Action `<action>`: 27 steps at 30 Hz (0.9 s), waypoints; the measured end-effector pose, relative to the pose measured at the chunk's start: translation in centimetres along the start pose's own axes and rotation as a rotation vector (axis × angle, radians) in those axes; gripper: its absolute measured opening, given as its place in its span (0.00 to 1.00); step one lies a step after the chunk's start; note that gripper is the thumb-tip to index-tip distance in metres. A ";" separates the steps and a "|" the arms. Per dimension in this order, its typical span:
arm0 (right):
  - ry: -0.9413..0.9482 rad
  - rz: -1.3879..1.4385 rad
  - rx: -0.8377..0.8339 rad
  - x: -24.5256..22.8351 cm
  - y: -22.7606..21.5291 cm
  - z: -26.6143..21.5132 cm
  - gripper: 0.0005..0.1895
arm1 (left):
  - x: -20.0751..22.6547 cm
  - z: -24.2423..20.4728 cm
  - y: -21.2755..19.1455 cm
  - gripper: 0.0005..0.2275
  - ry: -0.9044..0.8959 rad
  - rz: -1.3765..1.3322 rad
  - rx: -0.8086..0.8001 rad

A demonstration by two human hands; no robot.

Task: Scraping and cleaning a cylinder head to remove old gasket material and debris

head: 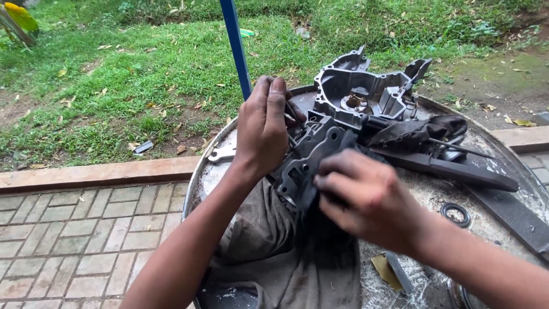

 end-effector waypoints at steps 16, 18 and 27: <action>-0.271 -0.147 -0.044 0.0 0.4 0.6 0.10 | -0.4 0.3 -0.2 0.16 -0.033 -0.018 0.004; -0.217 -0.141 -0.036 -0.6 0.7 0.7 0.11 | -0.6 0.1 -0.3 0.15 -0.040 0.037 0.016; 0.014 -0.203 0.169 3.9 -3.0 0.0 0.09 | -0.1 -0.1 -0.1 0.14 -0.020 0.009 -0.023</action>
Point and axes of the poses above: each hand's wrist, its own z-axis towards the middle knuckle, its own y-axis out of the palm, x = y × z, the point moved 3 cm from there along z, towards the middle knuckle, and after that the axes turned 12 degrees about z, right-handed, at the moved point
